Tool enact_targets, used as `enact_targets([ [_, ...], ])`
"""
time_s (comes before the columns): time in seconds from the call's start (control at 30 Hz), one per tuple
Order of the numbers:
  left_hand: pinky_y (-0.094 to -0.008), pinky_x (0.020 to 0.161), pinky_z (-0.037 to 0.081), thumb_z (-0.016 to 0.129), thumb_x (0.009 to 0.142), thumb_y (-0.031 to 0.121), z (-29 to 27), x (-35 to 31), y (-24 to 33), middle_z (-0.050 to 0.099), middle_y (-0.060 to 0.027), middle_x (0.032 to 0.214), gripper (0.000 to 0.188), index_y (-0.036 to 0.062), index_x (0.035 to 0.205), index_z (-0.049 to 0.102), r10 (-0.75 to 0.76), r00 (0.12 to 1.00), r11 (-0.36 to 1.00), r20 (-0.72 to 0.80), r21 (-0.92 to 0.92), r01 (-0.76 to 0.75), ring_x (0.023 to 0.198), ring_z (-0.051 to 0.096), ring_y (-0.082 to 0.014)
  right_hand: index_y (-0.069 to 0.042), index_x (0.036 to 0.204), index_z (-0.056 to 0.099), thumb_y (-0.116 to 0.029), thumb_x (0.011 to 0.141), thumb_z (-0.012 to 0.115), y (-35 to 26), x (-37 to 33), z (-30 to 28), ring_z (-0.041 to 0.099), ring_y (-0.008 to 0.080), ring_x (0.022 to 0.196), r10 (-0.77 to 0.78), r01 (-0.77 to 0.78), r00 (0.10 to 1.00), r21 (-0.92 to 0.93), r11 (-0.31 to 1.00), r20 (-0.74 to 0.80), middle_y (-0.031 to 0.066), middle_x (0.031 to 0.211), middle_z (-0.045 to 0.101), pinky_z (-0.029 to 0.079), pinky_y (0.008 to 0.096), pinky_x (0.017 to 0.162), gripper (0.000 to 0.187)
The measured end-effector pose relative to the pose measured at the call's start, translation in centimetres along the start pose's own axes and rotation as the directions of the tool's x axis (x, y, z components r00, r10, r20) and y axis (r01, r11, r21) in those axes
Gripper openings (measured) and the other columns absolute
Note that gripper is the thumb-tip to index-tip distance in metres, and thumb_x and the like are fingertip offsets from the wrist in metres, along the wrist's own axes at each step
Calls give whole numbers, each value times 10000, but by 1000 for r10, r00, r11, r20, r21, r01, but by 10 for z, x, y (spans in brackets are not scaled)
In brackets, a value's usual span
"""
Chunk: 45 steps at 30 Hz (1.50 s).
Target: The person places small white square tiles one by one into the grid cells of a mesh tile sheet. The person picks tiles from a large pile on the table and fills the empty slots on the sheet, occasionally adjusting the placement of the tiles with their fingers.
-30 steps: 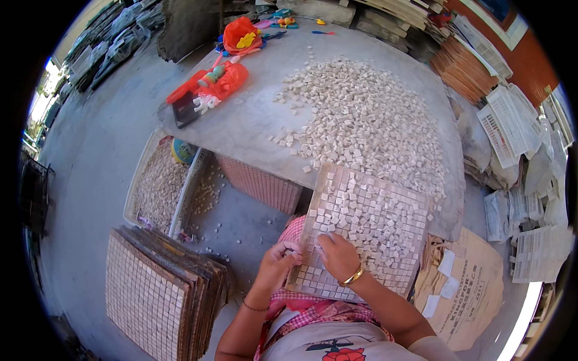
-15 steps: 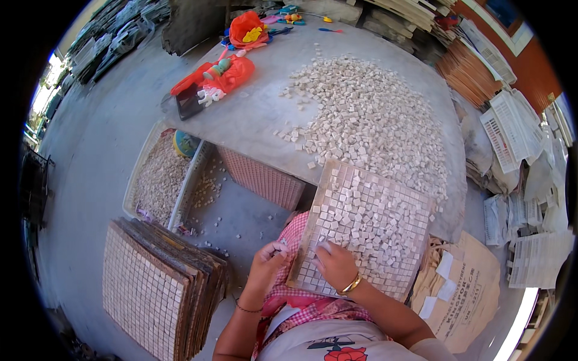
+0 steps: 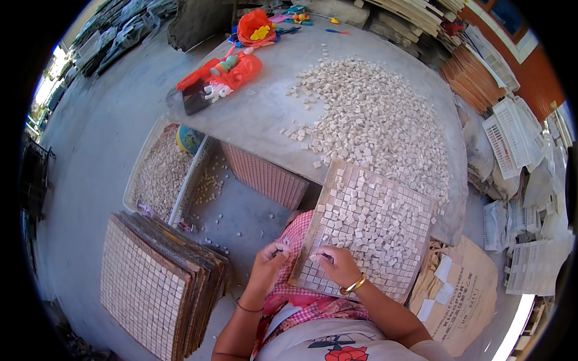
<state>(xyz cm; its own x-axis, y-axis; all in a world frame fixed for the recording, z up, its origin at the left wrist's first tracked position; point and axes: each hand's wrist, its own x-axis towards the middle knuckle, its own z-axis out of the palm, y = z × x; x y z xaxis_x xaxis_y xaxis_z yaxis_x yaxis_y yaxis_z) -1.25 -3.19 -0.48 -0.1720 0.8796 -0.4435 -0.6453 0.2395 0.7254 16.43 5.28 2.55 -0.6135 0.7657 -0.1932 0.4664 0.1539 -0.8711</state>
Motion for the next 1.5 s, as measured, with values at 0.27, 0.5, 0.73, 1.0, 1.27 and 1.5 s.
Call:
enact_targets([
  [0.27,-220,713,435,536,870,49,-4,3,-6,593,-34,838,60,16,897,577,4,999,1000,42,-1,-4,764,540,-98,-35,787,608,-175,803,578,4,8,6,601,303,664,-10,13,1000,-253,967,12,125,693,618,466,380,587,144],
  [0.5,-223,682,443,533,867,47,-3,1,-5,591,-39,824,59,19,895,577,-36,999,999,9,-19,36,742,543,-101,-71,853,576,-155,801,555,3,7,17,580,321,681,-100,54,993,-529,847,-57,118,756,582,465,419,580,101],
  [0.73,-226,619,444,543,841,40,8,7,-3,588,-35,792,75,10,893,587,-36,999,997,-2,62,36,685,541,-101,-65,830,580,-156,791,573,7,5,14,580,308,664,-142,99,989,-495,863,-50,113,755,587,462,410,587,98],
  [1.0,-310,572,448,635,740,54,54,36,-10,599,-114,697,120,10,851,617,378,904,440,200,821,-365,598,577,-208,-52,838,609,-128,761,611,24,-20,-45,595,286,677,-90,11,949,-251,968,-304,114,734,608,470,366,612,107],
  [1.27,-437,590,437,636,754,73,77,47,-15,560,-170,752,132,20,821,535,424,864,208,270,900,-384,693,550,-365,-41,807,608,-104,765,603,23,-47,-63,588,281,645,-91,31,924,-165,986,-371,114,704,597,461,350,586,76],
  [1.5,-450,604,440,616,766,68,76,42,-31,560,-196,809,121,20,822,519,452,804,-123,386,920,-373,709,541,-383,-85,879,599,-139,769,618,36,-50,-49,595,266,687,-222,85,926,-404,911,-306,85,808,583,477,352,574,123],
])
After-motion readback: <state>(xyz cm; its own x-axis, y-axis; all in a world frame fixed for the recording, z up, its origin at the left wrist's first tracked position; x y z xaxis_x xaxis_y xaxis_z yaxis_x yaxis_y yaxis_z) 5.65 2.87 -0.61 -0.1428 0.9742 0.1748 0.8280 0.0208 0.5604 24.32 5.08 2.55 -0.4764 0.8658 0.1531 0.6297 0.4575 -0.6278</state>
